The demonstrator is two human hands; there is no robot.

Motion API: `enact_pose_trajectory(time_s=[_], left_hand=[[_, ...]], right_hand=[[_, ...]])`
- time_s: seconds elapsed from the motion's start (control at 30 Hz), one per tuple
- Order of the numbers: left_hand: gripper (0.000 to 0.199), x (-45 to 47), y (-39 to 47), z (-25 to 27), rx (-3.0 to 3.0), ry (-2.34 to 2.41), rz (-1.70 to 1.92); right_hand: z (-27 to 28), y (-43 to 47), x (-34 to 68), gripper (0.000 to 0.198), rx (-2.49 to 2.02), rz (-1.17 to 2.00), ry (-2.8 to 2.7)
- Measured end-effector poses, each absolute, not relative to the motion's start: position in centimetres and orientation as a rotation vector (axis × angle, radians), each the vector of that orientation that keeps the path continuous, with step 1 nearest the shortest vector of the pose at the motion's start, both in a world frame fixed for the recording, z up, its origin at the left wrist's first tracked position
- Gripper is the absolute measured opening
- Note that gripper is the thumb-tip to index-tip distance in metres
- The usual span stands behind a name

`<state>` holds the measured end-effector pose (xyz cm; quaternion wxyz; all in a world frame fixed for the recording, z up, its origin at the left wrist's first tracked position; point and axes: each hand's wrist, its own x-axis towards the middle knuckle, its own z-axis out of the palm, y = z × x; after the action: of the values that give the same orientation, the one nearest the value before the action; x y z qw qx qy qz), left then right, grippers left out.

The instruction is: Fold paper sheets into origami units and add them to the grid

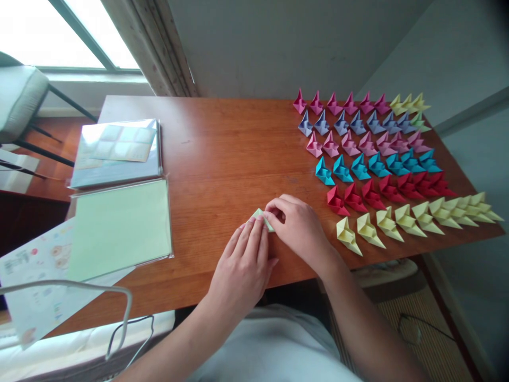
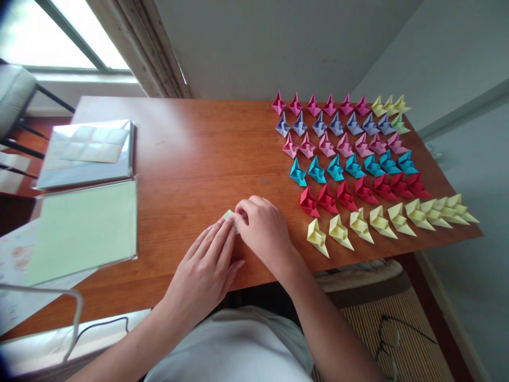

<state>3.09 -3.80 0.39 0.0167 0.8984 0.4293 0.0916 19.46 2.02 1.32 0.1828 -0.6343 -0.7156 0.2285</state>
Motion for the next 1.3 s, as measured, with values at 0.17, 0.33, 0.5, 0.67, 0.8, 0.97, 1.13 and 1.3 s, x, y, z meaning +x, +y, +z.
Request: enact_pose_trajectory(time_s=[0.17, 0.33, 0.5, 0.67, 0.8, 0.97, 1.13, 1.3], left_hand=[[0.058, 3.1, -3.8, 0.3, 2.81, 1.346, 0.248], [0.062, 3.1, -4.0, 0.1, 2.8, 1.348, 0.235], [0.069, 3.2, -4.2, -0.1, 2.753, 1.361, 0.215], [0.07, 3.2, -4.1, 0.1, 2.748, 1.347, 0.232], [0.062, 3.4, -4.7, 0.4, 2.753, 1.387, 0.243], [0.062, 4.4, -6.0, 0.6, 2.755, 1.402, 0.234], [0.072, 4.9, -6.3, 0.4, 2.696, 1.444, 0.213], [0.071, 4.7, -6.0, 0.1, 2.701, 1.451, 0.219]], right_hand=[[1.4, 3.6, 19.3, 0.009, -1.791, 0.73, -2.039], [1.6, 4.4, 19.5, 0.011, -1.801, 0.761, -2.08], [1.4, 4.5, 19.7, 0.005, -1.724, 0.773, -2.1], [0.9, 4.2, 19.7, 0.007, -1.667, 0.75, -2.1], [0.8, 4.1, 19.7, 0.008, -1.659, 0.749, -2.076], [0.7, 4.0, 19.7, 0.01, -1.669, 0.751, -2.065], [0.8, 3.9, 19.7, 0.011, -1.674, 0.747, -2.058], [0.8, 3.8, 19.7, 0.012, -1.667, 0.752, -2.055]])
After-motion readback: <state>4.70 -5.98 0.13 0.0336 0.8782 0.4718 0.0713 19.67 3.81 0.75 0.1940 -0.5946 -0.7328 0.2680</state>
